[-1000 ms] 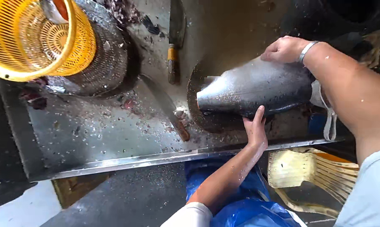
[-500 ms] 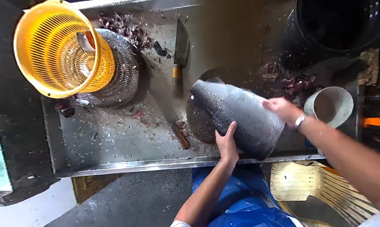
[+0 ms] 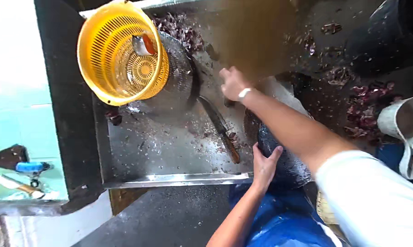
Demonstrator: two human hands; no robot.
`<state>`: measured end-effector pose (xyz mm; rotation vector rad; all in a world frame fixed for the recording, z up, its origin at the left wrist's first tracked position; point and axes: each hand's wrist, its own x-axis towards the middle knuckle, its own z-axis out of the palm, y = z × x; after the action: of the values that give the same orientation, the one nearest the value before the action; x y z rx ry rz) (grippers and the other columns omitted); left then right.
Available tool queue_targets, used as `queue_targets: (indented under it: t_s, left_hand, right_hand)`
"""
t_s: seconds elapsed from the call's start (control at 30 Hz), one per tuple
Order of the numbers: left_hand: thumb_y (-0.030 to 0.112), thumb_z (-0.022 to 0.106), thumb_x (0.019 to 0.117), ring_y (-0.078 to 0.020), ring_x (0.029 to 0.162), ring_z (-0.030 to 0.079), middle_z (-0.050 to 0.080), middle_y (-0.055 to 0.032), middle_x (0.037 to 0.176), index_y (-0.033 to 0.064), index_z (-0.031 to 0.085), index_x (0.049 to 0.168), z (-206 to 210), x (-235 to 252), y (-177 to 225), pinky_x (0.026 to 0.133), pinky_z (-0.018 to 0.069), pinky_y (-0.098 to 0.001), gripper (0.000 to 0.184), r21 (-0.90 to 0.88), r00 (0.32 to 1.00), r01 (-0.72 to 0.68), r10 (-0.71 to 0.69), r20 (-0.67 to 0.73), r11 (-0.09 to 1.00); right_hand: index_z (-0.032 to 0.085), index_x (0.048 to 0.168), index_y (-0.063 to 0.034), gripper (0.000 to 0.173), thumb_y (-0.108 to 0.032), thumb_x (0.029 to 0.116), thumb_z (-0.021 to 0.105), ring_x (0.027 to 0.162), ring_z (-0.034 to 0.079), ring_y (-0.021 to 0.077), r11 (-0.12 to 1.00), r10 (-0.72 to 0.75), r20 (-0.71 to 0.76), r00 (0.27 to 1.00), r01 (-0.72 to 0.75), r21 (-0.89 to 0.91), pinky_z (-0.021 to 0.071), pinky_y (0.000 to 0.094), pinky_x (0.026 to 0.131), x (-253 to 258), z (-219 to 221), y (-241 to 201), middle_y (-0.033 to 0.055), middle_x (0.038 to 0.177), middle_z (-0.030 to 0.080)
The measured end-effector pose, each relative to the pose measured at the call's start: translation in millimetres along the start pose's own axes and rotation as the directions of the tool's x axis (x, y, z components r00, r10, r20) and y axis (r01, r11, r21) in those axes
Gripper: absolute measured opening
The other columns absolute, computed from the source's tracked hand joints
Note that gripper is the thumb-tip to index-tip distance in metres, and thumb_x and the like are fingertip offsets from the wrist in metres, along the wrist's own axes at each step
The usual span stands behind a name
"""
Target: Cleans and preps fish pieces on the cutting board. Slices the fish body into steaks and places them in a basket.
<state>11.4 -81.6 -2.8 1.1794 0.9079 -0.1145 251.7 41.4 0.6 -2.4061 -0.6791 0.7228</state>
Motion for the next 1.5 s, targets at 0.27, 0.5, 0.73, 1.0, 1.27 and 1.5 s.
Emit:
queue_targets:
  t_s: [0.27,0.5,0.73,1.0,1.27,1.5]
  left_hand:
    - [0.031,0.082,0.0794,-0.0193,0.122,0.060,0.057,-0.0192,0.137,-0.0013,0.034,0.151,-5,-39,-4,0.104,0.0521,-0.0366,0.092,0.142,0.993,-0.027,0.010,0.119,0.989]
    - [0.041,0.097,0.0639,-0.0202,0.122,0.062,0.060,-0.0160,0.133,0.0047,0.039,0.147,32,-24,-21,0.103,0.0554,-0.0402,0.108,0.155,0.995,-0.042,0.056,-0.083,0.987]
    - [0.039,0.095,0.0659,-0.0211,0.107,0.070,0.067,-0.0117,0.121,0.0144,0.040,0.145,54,-35,-20,0.088,0.0617,-0.0448,0.100,0.162,0.973,-0.054,0.088,-0.212,0.985]
    - [0.045,0.094,0.0638,-0.0225,0.099,0.072,0.070,-0.0126,0.113,0.0149,0.042,0.143,78,-45,-8,0.083,0.0620,-0.0478,0.099,0.298,0.935,-0.050,0.149,-0.321,0.953]
    - [0.045,0.094,0.0638,-0.0222,0.097,0.072,0.070,-0.0123,0.110,0.0139,0.043,0.140,88,-48,-2,0.082,0.0622,-0.0471,0.097,0.320,0.925,-0.050,0.165,-0.341,0.946]
    - [0.046,0.094,0.0631,-0.0219,0.097,0.072,0.070,-0.0130,0.110,0.0115,0.041,0.141,90,-48,-1,0.084,0.0617,-0.0470,0.100,0.369,0.923,-0.030,0.167,-0.346,0.929]
  right_hand:
    - [0.003,0.167,-0.0145,0.106,-0.008,0.0854,0.071,0.130,0.058,0.0416,0.891,0.414,-0.030,0.910,-0.398,0.219,0.0554,0.0559,0.098,70,28,0,0.0276,0.157,0.040]
    - [0.040,0.156,-0.0229,0.058,-0.020,0.1011,0.061,0.072,0.067,0.0212,0.799,0.155,0.020,0.988,-0.137,0.585,0.0598,0.0373,0.057,-109,-143,79,0.0102,0.107,0.068]
    - [0.049,0.143,-0.0119,0.047,-0.045,0.1111,0.042,0.054,0.064,0.0238,0.908,0.198,0.069,0.978,-0.209,0.363,0.0593,0.0426,0.052,-197,-163,194,0.0110,0.075,0.063]
    - [0.055,0.131,-0.0104,0.046,-0.049,0.1110,0.038,0.056,0.066,0.0289,0.957,0.226,0.278,0.934,-0.266,0.115,0.0595,0.0482,0.055,-197,-148,236,0.0156,0.078,0.064]
    - [0.059,0.128,-0.0072,0.045,-0.044,0.1111,0.040,0.070,0.071,0.0360,0.996,0.005,0.040,0.999,-0.008,0.084,0.0594,0.0592,0.068,-197,-158,230,0.0195,0.083,0.068]
    - [0.057,0.128,0.0025,0.045,-0.035,0.1106,0.041,0.065,0.069,0.0289,0.936,-0.268,-0.308,0.913,0.323,0.142,0.0609,0.0507,0.065,-200,-145,218,0.0136,0.077,0.066]
